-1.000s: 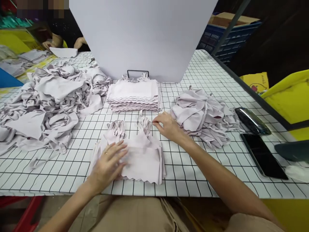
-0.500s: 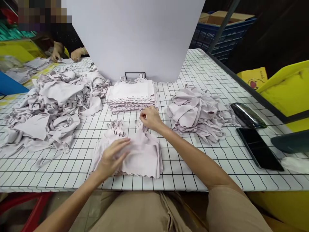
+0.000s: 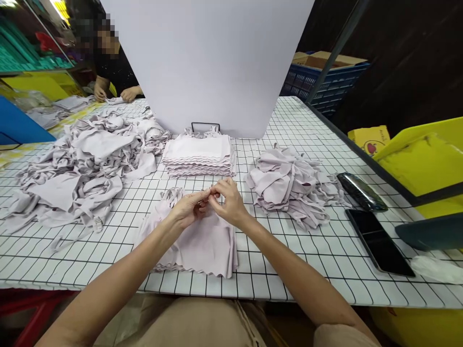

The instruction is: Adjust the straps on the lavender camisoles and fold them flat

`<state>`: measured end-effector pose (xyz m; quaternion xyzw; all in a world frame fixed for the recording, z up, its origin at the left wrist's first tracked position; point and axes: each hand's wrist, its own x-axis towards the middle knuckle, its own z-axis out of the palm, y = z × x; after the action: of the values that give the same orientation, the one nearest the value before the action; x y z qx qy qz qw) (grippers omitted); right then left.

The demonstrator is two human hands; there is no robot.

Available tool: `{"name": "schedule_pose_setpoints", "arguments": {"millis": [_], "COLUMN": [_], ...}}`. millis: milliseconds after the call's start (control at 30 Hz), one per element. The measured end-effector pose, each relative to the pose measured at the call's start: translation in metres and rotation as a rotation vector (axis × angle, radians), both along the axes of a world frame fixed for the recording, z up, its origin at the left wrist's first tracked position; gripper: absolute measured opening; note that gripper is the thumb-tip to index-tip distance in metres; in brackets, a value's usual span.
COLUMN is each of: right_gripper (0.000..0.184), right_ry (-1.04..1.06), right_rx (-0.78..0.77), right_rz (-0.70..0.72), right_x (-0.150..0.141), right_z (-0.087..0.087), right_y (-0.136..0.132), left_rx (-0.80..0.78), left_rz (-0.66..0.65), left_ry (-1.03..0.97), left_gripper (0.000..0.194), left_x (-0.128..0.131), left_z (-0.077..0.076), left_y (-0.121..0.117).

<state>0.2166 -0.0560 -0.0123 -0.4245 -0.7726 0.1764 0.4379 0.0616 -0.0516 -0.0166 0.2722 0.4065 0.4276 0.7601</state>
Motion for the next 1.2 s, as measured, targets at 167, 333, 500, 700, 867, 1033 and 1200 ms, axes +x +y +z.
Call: {"name": "schedule_pose_setpoints", "arguments": {"millis": [167, 333, 500, 700, 867, 1033, 1200], "right_gripper": [0.016, 0.017, 0.017, 0.012, 0.019, 0.015, 0.021], "right_ry": [-0.065, -0.143, -0.177, 0.068, 0.302, 0.355, 0.072], "right_rx": [0.109, 0.145, 0.171, 0.051, -0.14, 0.045, 0.423], "right_rz": [-0.022, -0.004, -0.008, 0.002, 0.123, 0.079, 0.004], "right_x": [0.0, 0.004, 0.012, 0.018, 0.009, -0.004, -0.002], "right_z": [-0.007, -0.016, -0.024, -0.01, 0.016, 0.022, 0.018], "right_y": [-0.011, -0.022, -0.026, -0.019, -0.009, -0.01, -0.01], "left_rx": [0.025, 0.111, 0.197, 0.539, 0.842, 0.807, 0.385], "left_rz": [0.107, 0.176, 0.2, 0.116, 0.069, 0.094, 0.036], "left_ry": [0.026, 0.065, 0.135, 0.342, 0.577, 0.592, 0.292], "left_gripper": [0.04, 0.044, 0.041, 0.034, 0.026, 0.02, 0.037], "left_x": [0.001, -0.008, -0.013, -0.014, -0.012, -0.014, -0.023], "left_z": [0.011, 0.033, 0.044, 0.042, 0.041, 0.04, 0.04], "left_y": [0.008, 0.023, 0.024, 0.005, -0.013, -0.022, -0.032]}}
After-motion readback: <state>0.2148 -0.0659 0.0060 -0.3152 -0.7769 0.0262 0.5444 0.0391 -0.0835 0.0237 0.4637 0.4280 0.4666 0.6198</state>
